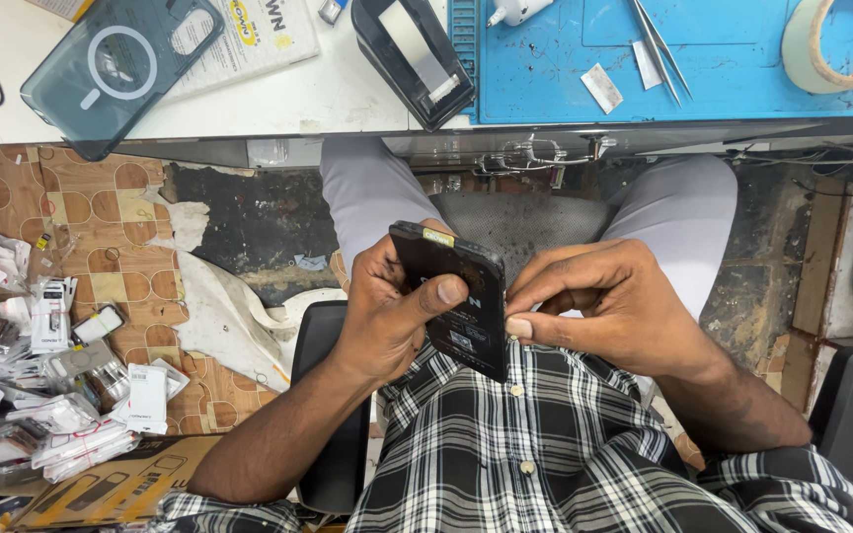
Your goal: The person handles a disassembled smartphone, peels off a protective film from the battery, and places a black component over the battery area. They then use a screwdriver to fasten screws around the component on the phone's internal chassis.
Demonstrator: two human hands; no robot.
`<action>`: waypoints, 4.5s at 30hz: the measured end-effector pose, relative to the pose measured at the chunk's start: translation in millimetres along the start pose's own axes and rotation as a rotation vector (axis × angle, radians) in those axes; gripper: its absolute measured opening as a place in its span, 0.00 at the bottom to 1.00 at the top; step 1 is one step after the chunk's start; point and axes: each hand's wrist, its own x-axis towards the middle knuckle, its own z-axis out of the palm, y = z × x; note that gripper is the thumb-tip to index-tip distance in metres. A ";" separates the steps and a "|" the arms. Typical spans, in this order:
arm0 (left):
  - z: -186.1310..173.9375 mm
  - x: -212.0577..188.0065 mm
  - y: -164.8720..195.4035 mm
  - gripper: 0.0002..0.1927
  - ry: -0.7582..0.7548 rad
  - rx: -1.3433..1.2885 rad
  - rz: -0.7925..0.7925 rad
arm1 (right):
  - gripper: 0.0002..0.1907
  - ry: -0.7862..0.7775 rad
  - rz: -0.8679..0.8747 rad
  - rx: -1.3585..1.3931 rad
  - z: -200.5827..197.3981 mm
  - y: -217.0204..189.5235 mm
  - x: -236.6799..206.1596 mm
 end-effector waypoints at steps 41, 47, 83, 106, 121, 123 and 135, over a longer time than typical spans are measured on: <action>-4.1 4.6 -2.4 0.15 0.070 0.011 -0.034 | 0.06 0.025 0.033 0.072 0.0 3.9 4.9; -3.3 4.4 -2.5 0.15 0.101 -0.010 -0.045 | 0.06 0.021 0.020 0.060 -0.3 4.9 5.5; -3.8 6.2 -3.9 0.16 0.114 0.016 -0.038 | 0.06 0.052 0.033 0.094 -1.5 11.2 5.9; -0.1 10.7 -1.8 0.16 0.115 0.027 -0.037 | 0.05 0.054 0.048 0.062 -4.3 10.0 10.6; 14.6 26.0 0.7 0.15 0.245 0.048 -0.042 | 0.08 0.021 -0.008 0.245 -30.7 60.7 27.8; 16.1 26.7 0.8 0.15 0.278 0.073 -0.032 | 0.10 0.056 0.001 0.334 -30.4 68.1 29.3; 25.5 20.8 -13.8 0.16 0.232 0.207 0.121 | 0.12 0.167 -0.108 0.004 20.0 61.2 8.5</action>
